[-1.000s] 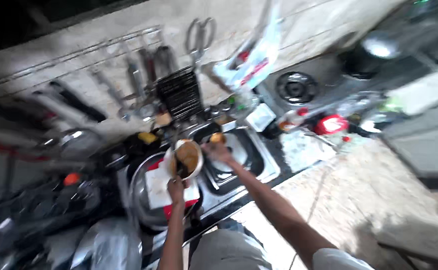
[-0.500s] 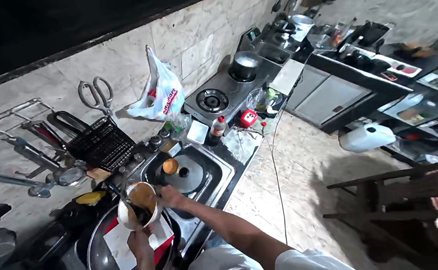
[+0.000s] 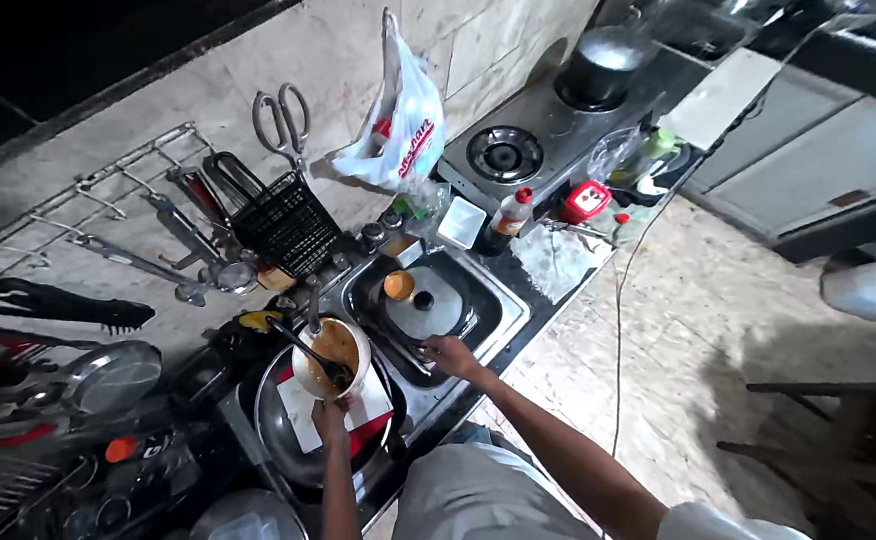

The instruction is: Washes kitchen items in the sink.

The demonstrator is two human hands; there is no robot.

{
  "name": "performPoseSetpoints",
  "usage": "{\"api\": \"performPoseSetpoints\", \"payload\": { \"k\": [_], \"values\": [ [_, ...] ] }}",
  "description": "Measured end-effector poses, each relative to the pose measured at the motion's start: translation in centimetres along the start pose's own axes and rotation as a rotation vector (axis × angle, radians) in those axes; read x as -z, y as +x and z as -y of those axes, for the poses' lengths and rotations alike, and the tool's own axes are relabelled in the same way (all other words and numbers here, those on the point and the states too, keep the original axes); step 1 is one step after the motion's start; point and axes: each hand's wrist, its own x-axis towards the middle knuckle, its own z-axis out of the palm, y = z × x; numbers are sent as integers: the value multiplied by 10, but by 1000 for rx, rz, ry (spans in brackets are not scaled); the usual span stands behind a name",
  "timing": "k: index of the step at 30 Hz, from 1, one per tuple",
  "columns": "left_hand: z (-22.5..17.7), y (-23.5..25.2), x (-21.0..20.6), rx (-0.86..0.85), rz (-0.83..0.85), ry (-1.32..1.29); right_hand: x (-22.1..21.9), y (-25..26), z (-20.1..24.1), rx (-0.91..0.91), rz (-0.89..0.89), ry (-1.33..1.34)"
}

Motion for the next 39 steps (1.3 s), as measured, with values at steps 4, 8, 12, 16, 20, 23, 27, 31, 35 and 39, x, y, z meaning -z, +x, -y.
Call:
{"api": "performPoseSetpoints", "payload": {
  "k": [4,8,12,16,20,23,27,31,35,39],
  "values": [
    [7,1,10,23,-5,-30,14,-2,-20,-66,-60,-7],
    [12,5,21,32,-10,-43,26,8,-22,-105,-102,-22],
    [15,9,31,59,-49,-54,42,21,-6,-171,-166,-43],
    [20,10,41,68,-82,-94,52,40,9,-206,-228,-60],
    [24,9,50,69,-95,-99,57,55,26,-253,-207,-122],
    [23,6,49,80,-109,-113,57,67,29,-270,-193,-163],
    [22,7,46,79,-150,-120,53,74,38,-275,-205,-212],
    [17,5,32,93,-251,-102,37,58,61,-203,-232,-194],
    [9,-6,10,109,-249,-87,-3,38,91,-25,56,55],
    [-2,-16,-8,85,-209,-56,-44,29,124,-43,241,258]
  ]
}}
